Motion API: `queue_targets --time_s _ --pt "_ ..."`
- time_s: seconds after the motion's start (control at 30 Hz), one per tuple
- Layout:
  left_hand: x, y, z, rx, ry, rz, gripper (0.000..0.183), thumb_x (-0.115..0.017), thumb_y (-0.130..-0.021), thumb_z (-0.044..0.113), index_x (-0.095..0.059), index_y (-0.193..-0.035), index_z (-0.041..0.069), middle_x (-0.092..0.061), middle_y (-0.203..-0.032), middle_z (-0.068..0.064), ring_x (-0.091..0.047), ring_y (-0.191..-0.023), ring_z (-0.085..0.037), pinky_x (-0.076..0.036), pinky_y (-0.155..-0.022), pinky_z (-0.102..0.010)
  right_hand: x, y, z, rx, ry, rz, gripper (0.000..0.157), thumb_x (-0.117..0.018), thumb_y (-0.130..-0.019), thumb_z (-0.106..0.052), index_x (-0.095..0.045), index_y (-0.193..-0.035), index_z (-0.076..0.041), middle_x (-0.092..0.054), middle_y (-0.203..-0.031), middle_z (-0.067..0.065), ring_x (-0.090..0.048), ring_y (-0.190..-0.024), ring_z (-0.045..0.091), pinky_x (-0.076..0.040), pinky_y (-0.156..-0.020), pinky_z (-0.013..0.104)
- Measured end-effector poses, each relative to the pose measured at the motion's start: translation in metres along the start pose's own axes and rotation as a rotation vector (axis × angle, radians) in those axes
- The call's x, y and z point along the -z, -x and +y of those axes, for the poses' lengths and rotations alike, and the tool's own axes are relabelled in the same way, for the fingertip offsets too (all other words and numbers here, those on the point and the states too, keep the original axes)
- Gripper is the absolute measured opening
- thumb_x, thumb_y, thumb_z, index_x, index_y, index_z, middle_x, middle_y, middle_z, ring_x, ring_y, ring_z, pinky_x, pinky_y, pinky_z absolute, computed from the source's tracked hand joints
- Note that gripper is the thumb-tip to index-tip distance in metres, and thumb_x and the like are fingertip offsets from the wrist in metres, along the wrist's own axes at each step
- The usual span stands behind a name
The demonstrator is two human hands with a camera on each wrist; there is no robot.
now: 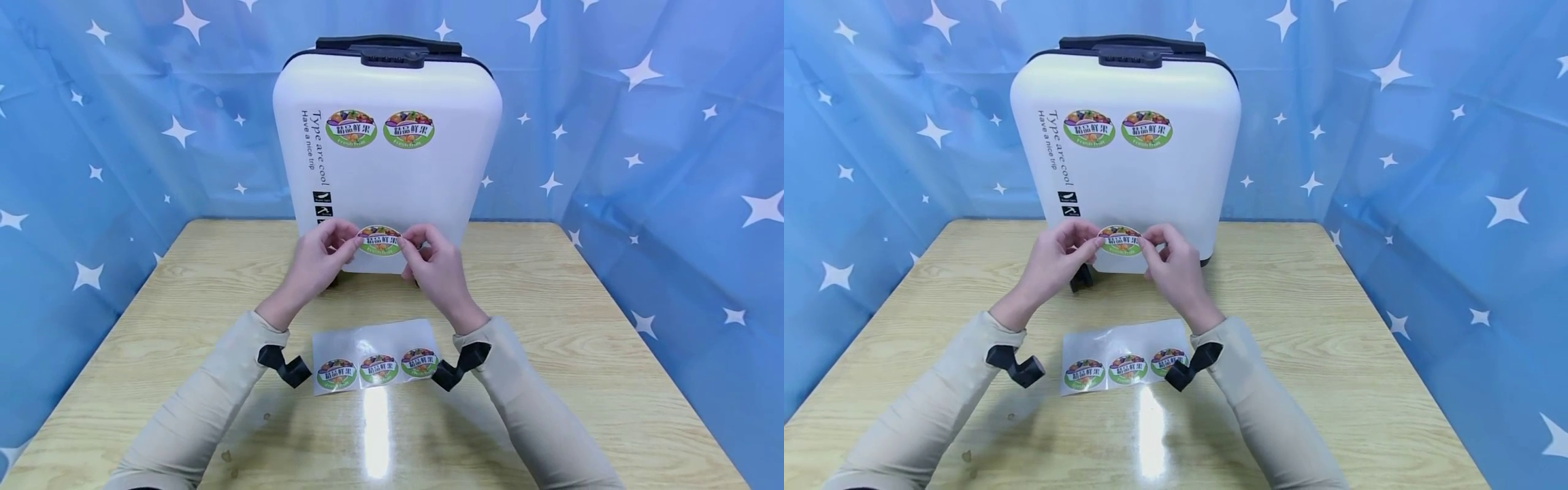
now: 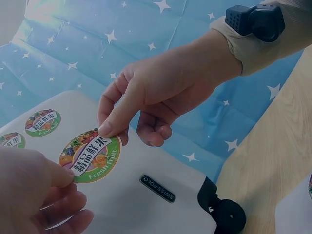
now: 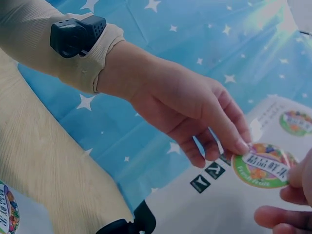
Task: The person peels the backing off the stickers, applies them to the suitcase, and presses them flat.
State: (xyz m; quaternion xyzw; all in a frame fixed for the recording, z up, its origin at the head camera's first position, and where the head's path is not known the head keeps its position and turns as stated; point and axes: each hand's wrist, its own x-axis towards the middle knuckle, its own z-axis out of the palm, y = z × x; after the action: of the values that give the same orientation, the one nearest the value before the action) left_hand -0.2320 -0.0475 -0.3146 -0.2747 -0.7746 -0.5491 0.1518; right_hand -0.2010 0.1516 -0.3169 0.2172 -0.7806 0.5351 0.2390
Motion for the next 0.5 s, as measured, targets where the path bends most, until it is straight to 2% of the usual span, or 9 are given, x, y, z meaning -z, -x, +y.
queue_targets --time_s 0.27,0.4,0.5 --pt "0.006 -0.007 0.005 -0.040 0.000 0.037 0.011 -0.062 -0.090 0.011 -0.061 -0.096 0.002 -0.060 -0.081 -0.008 -0.054 -0.061 -0.018 -0.045 -0.053 -0.022 -0.003 -0.006 -0.035 0.032 0.041 0.030 0.008 -0.056 -0.091 0.002 -0.055 -0.096 0.008 -0.058 -0.081 0.017 -0.054 -0.052 0.034 -0.038 -0.041 0.022" --pt "0.011 -0.011 0.005 -0.046 -0.011 0.037 0.012 -0.062 -0.090 0.012 -0.060 -0.096 0.001 -0.060 -0.080 -0.008 -0.054 -0.061 -0.018 -0.046 -0.053 -0.022 -0.004 -0.010 -0.037 0.047 0.053 0.020 0.008 -0.056 -0.091 0.002 -0.055 -0.096 0.008 -0.058 -0.083 0.018 -0.054 -0.051 0.033 -0.038 -0.041 0.022" --pt "0.014 -0.013 0.005 -0.042 -0.024 0.039 0.013 -0.062 -0.090 0.013 -0.061 -0.096 0.002 -0.061 -0.081 -0.007 -0.055 -0.062 -0.017 -0.046 -0.054 -0.023 -0.007 -0.015 -0.020 0.067 0.056 0.021 0.010 -0.057 -0.091 -0.004 -0.056 -0.098 0.005 -0.059 -0.084 0.016 -0.054 -0.050 0.029 -0.038 -0.040 0.023"
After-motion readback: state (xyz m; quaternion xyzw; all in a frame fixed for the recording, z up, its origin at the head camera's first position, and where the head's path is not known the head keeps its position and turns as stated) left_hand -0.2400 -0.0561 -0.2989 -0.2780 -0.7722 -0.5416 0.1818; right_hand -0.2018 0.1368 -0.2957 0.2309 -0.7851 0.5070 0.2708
